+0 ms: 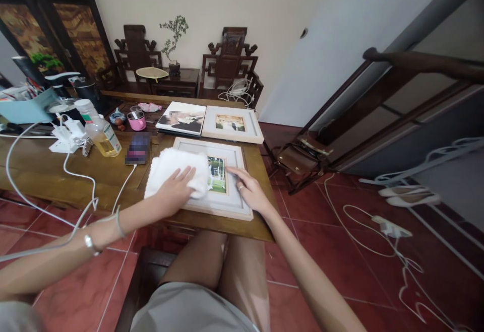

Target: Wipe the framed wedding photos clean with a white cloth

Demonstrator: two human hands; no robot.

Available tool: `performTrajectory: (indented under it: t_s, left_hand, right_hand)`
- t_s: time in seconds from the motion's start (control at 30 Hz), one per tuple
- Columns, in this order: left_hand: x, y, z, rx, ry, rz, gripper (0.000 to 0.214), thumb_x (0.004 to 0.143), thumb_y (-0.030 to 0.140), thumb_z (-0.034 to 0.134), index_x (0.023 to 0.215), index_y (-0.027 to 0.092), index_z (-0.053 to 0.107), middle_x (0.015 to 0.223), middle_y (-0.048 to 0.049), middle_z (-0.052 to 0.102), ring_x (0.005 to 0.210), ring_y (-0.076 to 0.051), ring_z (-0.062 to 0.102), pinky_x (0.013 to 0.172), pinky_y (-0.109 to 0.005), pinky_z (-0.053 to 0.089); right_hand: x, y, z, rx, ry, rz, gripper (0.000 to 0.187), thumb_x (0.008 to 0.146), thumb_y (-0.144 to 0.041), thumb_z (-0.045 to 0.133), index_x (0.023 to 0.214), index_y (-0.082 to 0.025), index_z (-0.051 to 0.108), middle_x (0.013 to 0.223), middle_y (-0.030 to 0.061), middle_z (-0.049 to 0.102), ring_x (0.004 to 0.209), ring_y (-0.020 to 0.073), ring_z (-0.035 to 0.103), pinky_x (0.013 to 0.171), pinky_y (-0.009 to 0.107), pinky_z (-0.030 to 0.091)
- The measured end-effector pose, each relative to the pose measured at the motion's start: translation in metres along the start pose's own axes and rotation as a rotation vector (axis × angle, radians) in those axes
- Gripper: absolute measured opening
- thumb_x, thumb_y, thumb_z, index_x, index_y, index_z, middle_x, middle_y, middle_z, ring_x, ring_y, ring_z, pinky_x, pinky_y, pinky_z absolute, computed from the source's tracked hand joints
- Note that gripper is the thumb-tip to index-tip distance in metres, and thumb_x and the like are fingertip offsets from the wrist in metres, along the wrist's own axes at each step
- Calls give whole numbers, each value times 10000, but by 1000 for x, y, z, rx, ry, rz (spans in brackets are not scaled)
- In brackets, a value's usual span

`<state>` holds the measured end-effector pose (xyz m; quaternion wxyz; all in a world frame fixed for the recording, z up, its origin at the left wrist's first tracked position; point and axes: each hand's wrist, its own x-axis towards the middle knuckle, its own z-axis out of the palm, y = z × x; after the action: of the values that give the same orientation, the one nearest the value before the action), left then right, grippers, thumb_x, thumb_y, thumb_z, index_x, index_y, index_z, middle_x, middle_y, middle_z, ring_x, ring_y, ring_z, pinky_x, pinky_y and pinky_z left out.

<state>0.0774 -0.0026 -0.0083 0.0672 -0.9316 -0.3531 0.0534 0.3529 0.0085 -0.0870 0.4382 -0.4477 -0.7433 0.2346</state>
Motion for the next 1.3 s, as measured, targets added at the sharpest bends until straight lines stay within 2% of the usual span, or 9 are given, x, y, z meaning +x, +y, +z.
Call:
performTrajectory:
  t_s: [0.27,0.4,0.57,0.7,0.8,0.9,1.07,1.17,1.3]
  left_hand:
    - [76,-52,0,56,109,-130,303,958,131,423,1161,50,633,1547,-226,244,1447,-351,186,1156,-542,179]
    - [62,-39,-3,62,3,-92,296,902,59,456,1112,76,663,1504,-231,337,1397,-386,307,1094,-574,297]
    - [1,8,-21,8,-167,59,283,866,125,531,1103,169,678,1448,-202,438,1331,-393,421,983,-563,435]
    - [-26,36,-27,25,-120,174,313,857,137,537,1149,152,647,1485,-217,380,1381,-373,357,1015,-510,427]
    - [-7,28,-15,34,-82,58,327,852,109,531,1154,155,650,1508,-208,346,1390,-375,340,1043,-530,390]
    - [34,-4,1,41,-39,-97,297,881,125,511,1127,159,674,1527,-188,321,1415,-378,285,1089,-567,309]
    - [88,-54,9,83,112,-137,333,896,106,466,1174,142,647,1581,-165,189,1452,-371,171,1110,-608,229]
    - [93,-52,3,92,18,-84,357,892,79,448,1185,154,638,1585,-153,186,1453,-364,175,1087,-657,224]
    - [62,-13,-20,66,-237,1,362,889,99,471,1193,215,630,1571,-117,253,1434,-355,243,1039,-669,307]
  right_hand:
    - [-1,0,0,0,2,8,607,723,-60,420,1265,-260,606,1325,45,595,1264,237,509,1116,492,355]
    - [0,1,0,-1,1,6,609,717,-65,430,1266,-261,606,1314,44,602,1253,241,517,1108,493,364]
    - [0,1,1,-14,1,-4,608,716,-62,427,1263,-256,606,1308,51,604,1246,248,521,1099,499,372]
    - [0,1,1,-28,-4,-15,602,726,-59,409,1268,-242,598,1315,64,596,1256,241,513,1105,494,365]
    - [0,1,1,-24,-5,-22,595,730,-64,408,1266,-238,598,1308,67,602,1251,246,516,1099,502,368]
    - [0,2,1,-18,-7,-22,594,730,-68,416,1267,-247,597,1313,62,601,1252,249,515,1096,505,368]
    - [-1,4,1,-21,-10,-16,598,728,-58,407,1263,-245,597,1313,62,599,1259,233,510,1107,487,359]
    - [-1,4,1,-24,-14,-10,604,726,-55,406,1271,-236,592,1322,69,593,1265,239,505,1108,493,354]
    - [0,3,1,-27,-18,-18,604,730,-56,405,1277,-236,588,1317,67,596,1262,242,506,1102,493,361]
